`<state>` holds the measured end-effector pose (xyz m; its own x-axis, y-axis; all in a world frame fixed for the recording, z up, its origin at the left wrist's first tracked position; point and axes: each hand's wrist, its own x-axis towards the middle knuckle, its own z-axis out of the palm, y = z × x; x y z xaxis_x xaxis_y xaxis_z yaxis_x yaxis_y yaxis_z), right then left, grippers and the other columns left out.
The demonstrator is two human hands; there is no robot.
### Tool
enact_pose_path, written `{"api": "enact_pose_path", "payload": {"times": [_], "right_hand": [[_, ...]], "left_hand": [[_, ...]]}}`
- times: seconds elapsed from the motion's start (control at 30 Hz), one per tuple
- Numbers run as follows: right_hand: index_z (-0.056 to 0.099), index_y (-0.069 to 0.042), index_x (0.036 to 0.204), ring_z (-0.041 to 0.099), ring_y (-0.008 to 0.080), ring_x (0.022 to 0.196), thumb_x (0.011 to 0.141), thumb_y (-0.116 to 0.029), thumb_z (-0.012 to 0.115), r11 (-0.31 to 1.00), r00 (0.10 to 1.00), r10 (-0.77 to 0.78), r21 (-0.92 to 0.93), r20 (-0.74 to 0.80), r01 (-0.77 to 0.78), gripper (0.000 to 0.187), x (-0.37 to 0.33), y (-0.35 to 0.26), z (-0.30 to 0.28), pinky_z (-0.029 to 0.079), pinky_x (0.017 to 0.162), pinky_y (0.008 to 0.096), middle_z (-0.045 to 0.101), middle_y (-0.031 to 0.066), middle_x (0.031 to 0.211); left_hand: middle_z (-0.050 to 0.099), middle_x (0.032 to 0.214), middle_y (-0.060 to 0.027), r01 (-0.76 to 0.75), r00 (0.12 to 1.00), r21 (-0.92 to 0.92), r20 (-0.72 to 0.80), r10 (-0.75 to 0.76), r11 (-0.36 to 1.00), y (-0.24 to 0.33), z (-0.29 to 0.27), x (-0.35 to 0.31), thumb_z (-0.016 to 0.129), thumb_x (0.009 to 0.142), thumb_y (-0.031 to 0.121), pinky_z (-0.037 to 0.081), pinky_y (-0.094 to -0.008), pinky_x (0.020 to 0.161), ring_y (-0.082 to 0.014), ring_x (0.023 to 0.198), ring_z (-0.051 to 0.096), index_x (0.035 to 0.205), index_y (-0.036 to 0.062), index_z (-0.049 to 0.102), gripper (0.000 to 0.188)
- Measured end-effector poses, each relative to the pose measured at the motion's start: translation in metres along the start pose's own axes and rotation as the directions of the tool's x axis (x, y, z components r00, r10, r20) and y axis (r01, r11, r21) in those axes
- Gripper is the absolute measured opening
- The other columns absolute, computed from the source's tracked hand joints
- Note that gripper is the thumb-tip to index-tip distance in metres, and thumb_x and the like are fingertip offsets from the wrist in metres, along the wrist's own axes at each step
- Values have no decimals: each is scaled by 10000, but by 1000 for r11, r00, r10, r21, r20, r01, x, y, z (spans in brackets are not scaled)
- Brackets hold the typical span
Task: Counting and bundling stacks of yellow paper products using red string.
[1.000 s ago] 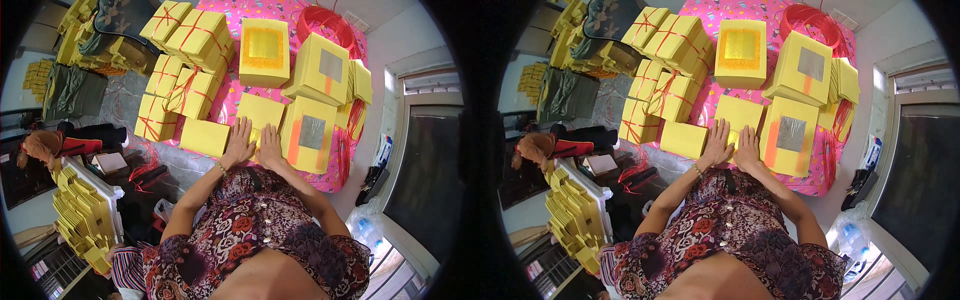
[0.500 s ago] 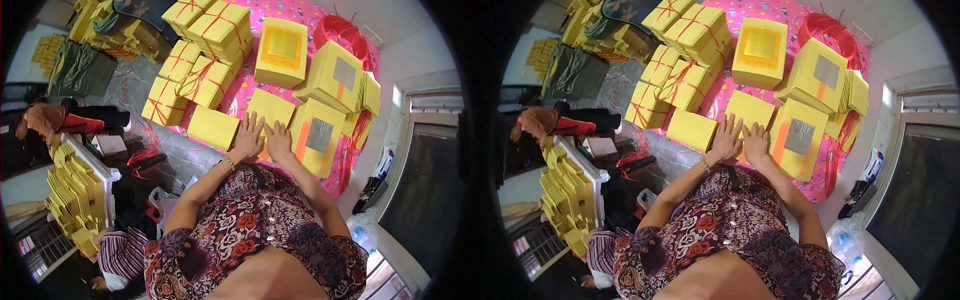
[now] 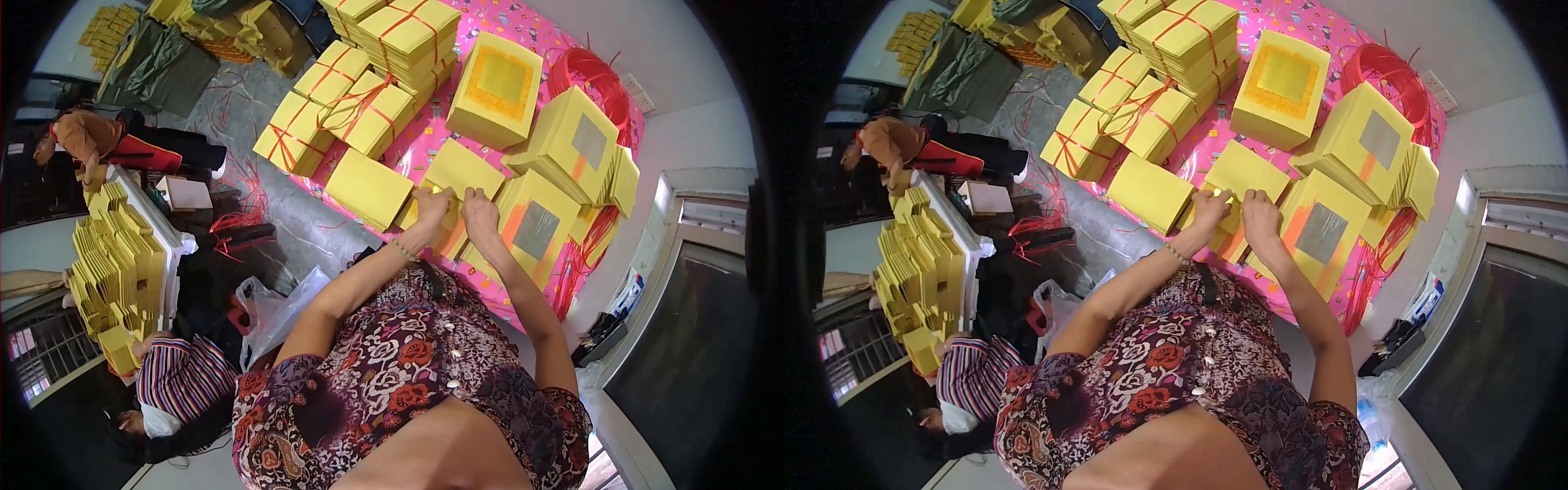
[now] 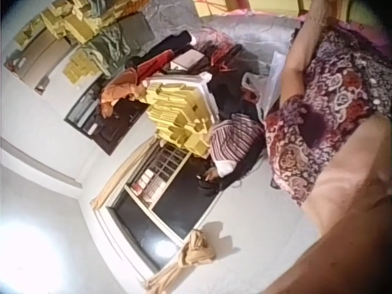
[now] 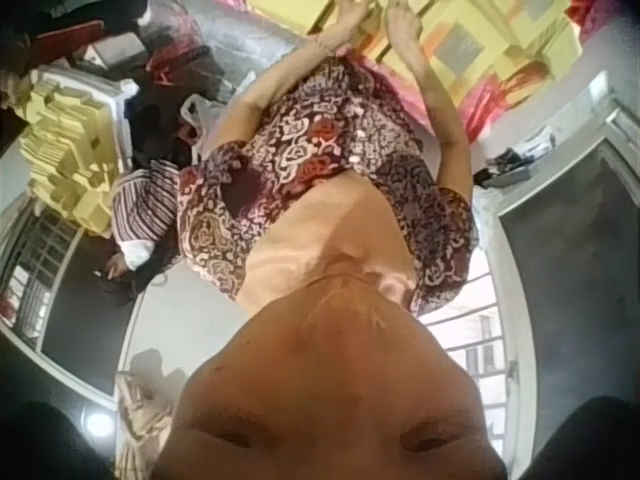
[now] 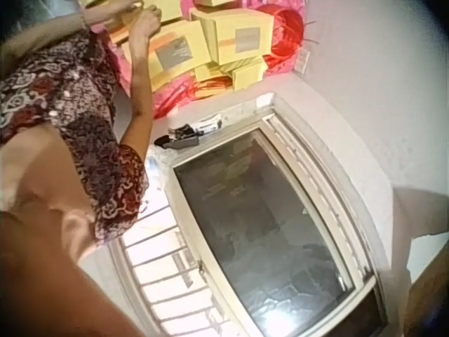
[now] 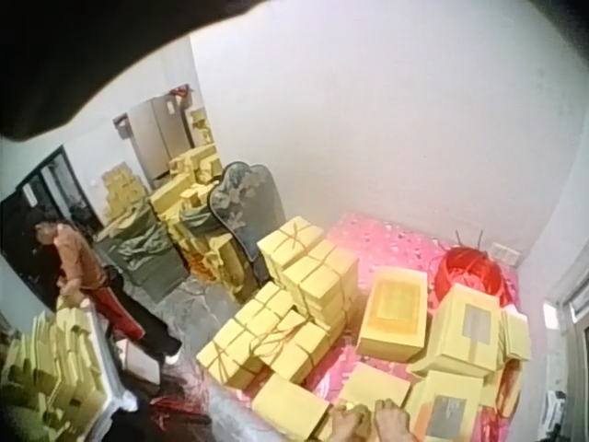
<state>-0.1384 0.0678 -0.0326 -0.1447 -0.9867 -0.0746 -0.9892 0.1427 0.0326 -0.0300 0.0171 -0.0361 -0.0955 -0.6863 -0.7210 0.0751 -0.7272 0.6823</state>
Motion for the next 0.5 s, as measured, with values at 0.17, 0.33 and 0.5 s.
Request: {"api": "enact_pose_path", "payload": {"times": [0.17, 0.33, 0.5], "right_hand": [[521, -27, 887, 630, 293, 622, 771, -165, 626, 992, 998, -49, 112, -51, 54, 209, -2, -2, -24, 518, 502, 368, 588, 136, 820], [550, 15, 1070, 600, 332, 930, 780, -244, 642, 910, 949, -171, 326, -265, 255, 400, -5, -13, -91, 472, 799, 426, 571, 212, 1040], [452, 0, 1227, 530, 373, 1036, 835, -253, 595, 892, 899, -102, 361, -425, 272, 489, 19, -36, -103, 397, 897, 444, 527, 231, 1137]], "left_hand": [[549, 867, -81, -163, 983, -84, 75, 169, 983, 10, 6, 6, 645, 813, 100, 486, -268, 570, -135, 680, 552, 1139, -21, 336, 465], [569, 967, -110, -475, 875, -25, 98, 475, 880, 36, -17, -21, 550, 842, 15, 476, -233, 546, -155, 742, 589, 1176, 26, 282, 428], [546, 1055, -142, -474, 879, -105, 13, 477, 874, 47, -83, -50, 542, 860, 14, 496, -230, 650, -158, 840, 587, 1236, 23, 257, 472]]}}
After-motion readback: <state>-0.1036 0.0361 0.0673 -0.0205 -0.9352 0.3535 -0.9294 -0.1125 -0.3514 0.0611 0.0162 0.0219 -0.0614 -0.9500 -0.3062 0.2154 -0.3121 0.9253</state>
